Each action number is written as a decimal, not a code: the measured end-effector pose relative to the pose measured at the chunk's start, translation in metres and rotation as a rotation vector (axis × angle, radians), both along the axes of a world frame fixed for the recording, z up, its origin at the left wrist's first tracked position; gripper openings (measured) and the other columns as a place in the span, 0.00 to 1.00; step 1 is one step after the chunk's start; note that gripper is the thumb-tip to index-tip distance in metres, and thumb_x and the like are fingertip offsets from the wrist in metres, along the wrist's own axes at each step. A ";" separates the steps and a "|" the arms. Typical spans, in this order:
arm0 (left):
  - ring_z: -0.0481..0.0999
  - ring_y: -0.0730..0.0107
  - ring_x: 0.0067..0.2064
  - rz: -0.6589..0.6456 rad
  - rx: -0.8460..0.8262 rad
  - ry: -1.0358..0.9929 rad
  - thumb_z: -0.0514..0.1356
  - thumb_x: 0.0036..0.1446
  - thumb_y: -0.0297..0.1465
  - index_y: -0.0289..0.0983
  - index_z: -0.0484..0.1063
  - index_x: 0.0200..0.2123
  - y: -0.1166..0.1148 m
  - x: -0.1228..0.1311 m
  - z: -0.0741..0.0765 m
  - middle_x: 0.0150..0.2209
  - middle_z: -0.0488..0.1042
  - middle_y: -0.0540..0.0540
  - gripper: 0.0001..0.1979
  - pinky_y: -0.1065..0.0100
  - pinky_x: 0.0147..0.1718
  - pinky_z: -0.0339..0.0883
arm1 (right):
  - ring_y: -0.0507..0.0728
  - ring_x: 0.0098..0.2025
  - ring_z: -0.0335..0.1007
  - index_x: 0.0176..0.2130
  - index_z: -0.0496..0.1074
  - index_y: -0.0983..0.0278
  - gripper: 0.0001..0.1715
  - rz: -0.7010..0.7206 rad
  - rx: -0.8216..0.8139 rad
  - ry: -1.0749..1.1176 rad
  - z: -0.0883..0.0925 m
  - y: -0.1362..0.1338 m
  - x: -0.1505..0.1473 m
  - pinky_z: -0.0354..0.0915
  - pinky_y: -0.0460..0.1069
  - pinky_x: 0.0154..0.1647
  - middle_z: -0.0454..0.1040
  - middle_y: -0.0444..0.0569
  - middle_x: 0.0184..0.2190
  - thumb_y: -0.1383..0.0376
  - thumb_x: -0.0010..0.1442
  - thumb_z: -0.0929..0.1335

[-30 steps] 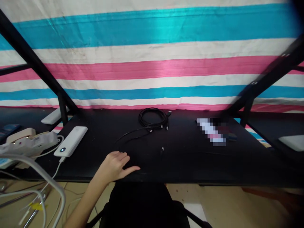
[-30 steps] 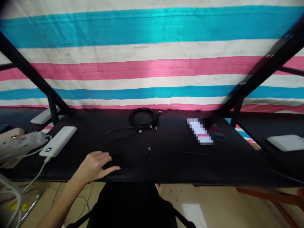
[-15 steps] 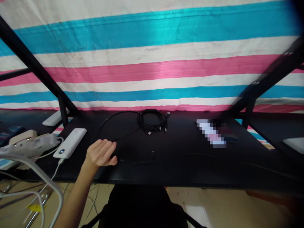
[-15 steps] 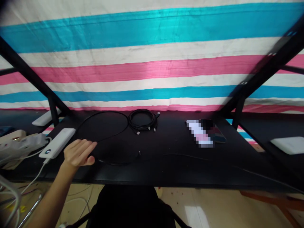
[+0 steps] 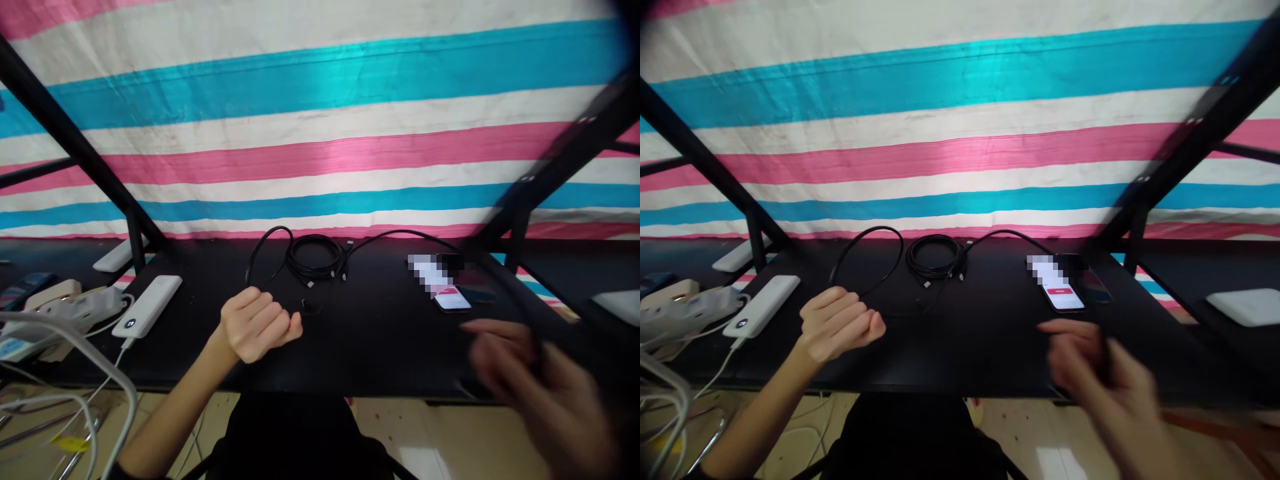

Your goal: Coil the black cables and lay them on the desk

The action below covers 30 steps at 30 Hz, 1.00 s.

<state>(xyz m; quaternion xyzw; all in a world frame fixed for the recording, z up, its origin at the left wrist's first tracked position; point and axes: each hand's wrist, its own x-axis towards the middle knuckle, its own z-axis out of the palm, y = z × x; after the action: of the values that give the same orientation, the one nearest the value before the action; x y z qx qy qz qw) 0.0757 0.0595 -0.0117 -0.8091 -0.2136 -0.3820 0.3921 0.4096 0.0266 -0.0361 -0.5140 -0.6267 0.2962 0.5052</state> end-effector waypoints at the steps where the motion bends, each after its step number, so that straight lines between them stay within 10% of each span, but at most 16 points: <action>1: 0.61 0.76 0.17 -0.019 -0.010 -0.015 0.61 0.48 0.23 0.38 0.61 0.15 -0.001 0.004 0.003 0.13 0.60 0.55 0.14 0.68 0.18 0.51 | 0.48 0.22 0.62 0.42 0.73 0.57 0.09 0.145 -0.027 -0.091 0.000 0.004 -0.016 0.59 0.42 0.19 0.67 0.42 0.26 0.59 0.61 0.67; 9: 0.53 0.78 0.16 -0.156 -0.057 -0.292 0.58 0.48 0.20 0.38 0.53 0.15 -0.002 0.018 0.012 0.12 0.55 0.56 0.18 0.67 0.18 0.44 | 0.45 0.22 0.53 0.55 0.67 0.52 0.30 0.465 -0.038 -0.210 0.004 0.025 -0.116 0.58 0.43 0.22 0.63 0.44 0.41 0.61 0.53 0.72; 15: 0.50 0.78 0.16 -0.115 -0.115 -0.423 0.57 0.49 0.17 0.38 0.51 0.15 0.007 0.016 0.011 0.11 0.53 0.57 0.20 0.66 0.19 0.43 | 0.47 0.26 0.60 0.34 0.72 0.62 0.07 0.634 -0.090 -0.164 -0.013 0.033 -0.137 0.58 0.44 0.27 0.69 0.43 0.34 0.61 0.59 0.68; 18: 0.57 0.77 0.17 -0.009 -0.186 -0.354 0.63 0.51 0.25 0.37 0.63 0.19 0.008 0.015 0.007 0.14 0.62 0.56 0.13 0.68 0.20 0.48 | 0.49 0.25 0.63 0.25 0.67 0.64 0.16 0.528 -0.062 -0.213 -0.017 0.040 -0.134 0.56 0.45 0.29 0.68 0.42 0.23 0.61 0.64 0.63; 21: 0.73 0.66 0.32 0.235 -0.279 -0.296 0.67 0.49 0.39 0.37 0.73 0.39 0.004 0.010 -0.008 0.32 0.78 0.45 0.16 0.64 0.34 0.60 | 0.48 0.18 0.57 0.21 0.60 0.64 0.22 0.390 -0.045 -0.158 -0.016 0.043 -0.126 0.52 0.45 0.23 0.61 0.39 0.15 0.58 0.64 0.62; 25: 0.60 0.38 0.59 0.701 -0.589 -0.382 0.68 0.44 0.39 0.30 0.53 0.63 -0.002 -0.002 -0.049 0.62 0.57 0.25 0.46 0.48 0.50 0.57 | 0.47 0.18 0.48 0.21 0.56 0.63 0.23 0.272 -0.012 -0.051 -0.013 0.042 -0.117 0.46 0.45 0.19 0.52 0.38 0.16 0.57 0.63 0.63; 30: 0.75 0.51 0.45 0.716 -1.219 -0.586 0.60 0.52 0.31 0.33 0.59 0.60 -0.008 -0.025 -0.085 0.46 0.74 0.35 0.32 0.56 0.39 0.67 | 0.48 0.21 0.47 0.23 0.57 0.63 0.22 0.157 -0.086 0.090 -0.015 0.049 -0.100 0.47 0.44 0.20 0.51 0.39 0.19 0.54 0.60 0.65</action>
<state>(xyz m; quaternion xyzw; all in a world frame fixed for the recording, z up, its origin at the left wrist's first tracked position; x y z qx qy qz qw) 0.0508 0.0519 -0.0968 -0.6294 -0.7310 -0.2452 -0.0965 0.3093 0.0757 -0.0511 -0.4707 -0.6285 0.3844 0.4855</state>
